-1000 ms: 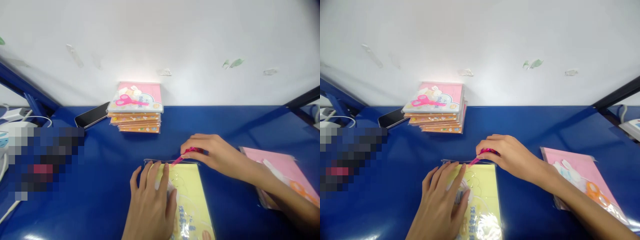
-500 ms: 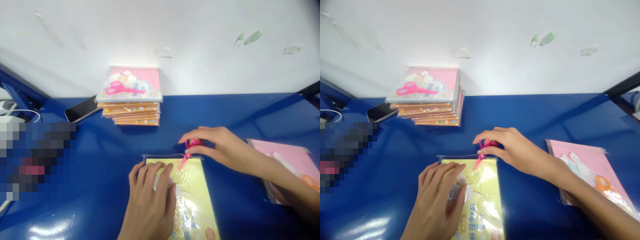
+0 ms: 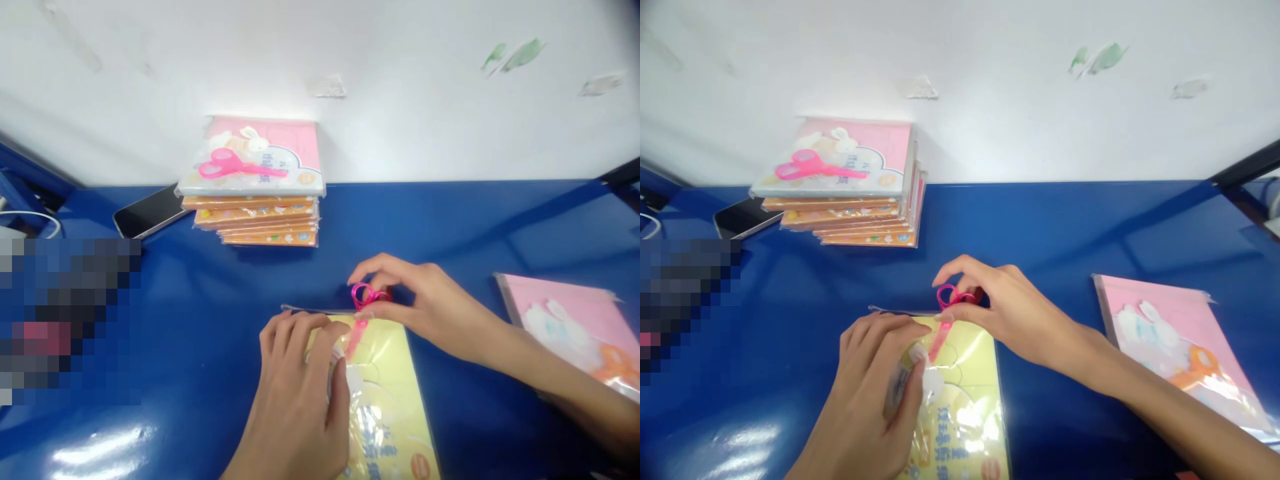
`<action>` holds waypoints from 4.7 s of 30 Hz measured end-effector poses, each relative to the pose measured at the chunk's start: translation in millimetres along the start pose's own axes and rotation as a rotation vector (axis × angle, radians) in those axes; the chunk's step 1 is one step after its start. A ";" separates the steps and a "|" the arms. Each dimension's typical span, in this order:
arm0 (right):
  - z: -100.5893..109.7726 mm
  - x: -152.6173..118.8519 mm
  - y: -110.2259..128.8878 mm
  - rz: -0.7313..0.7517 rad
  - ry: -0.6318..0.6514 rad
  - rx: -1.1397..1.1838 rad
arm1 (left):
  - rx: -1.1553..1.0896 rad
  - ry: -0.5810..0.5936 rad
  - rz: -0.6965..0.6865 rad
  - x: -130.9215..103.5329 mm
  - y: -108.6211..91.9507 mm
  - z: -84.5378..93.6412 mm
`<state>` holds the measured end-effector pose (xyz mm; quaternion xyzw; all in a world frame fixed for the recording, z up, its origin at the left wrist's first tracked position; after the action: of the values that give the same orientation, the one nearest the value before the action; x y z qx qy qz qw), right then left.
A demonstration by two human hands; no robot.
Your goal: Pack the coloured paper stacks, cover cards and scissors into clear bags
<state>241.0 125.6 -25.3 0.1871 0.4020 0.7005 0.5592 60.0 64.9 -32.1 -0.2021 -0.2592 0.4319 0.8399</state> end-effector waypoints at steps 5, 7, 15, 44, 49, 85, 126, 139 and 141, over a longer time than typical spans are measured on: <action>-7.3 -3.8 6.3 0.108 -0.007 0.023 | -0.055 -0.013 -0.009 -2.9 3.3 2.3; -5.4 -4.4 8.8 0.142 -0.044 0.012 | -0.066 -0.024 -0.011 -3.4 4.3 3.0; 0.6 -3.0 1.4 0.027 -0.118 0.179 | -0.069 -0.039 0.011 -2.8 5.5 0.2; 10.3 -18.7 -2.5 0.253 0.059 -0.556 | 0.105 -0.132 0.379 -14.7 38.1 16.6; 10.3 -25.0 9.2 0.274 -0.054 -0.575 | -0.003 -0.095 0.367 -15.7 46.1 21.3; -4.9 -58.5 -18.0 0.510 -0.223 -0.487 | 0.232 -0.129 -0.106 -14.6 42.0 24.3; -23.6 -72.5 2.4 0.503 -0.200 -0.538 | 0.302 0.057 -0.322 -16.5 -10.0 2.4; -31.6 -76.5 19.7 0.470 -0.305 -0.572 | 0.403 0.065 -0.312 -21.1 -21.4 -9.3; -33.8 -77.7 19.3 0.459 -0.315 -0.550 | 0.393 0.057 -0.323 -20.6 -23.2 -9.5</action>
<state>228.4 40.1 -16.3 0.2203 0.0563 0.8516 0.4722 70.0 34.0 -31.8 -0.0031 -0.1757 0.3282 0.9281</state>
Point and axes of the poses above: each hand's wrist, its own x-axis towards the middle knuckle, its own z-axis out of the back of the hand, y = z × x, the point moved 5 cm from there along x, towards the middle knuckle, and after that the axes turned 3 degrees about -z, right-handed, at the moved point
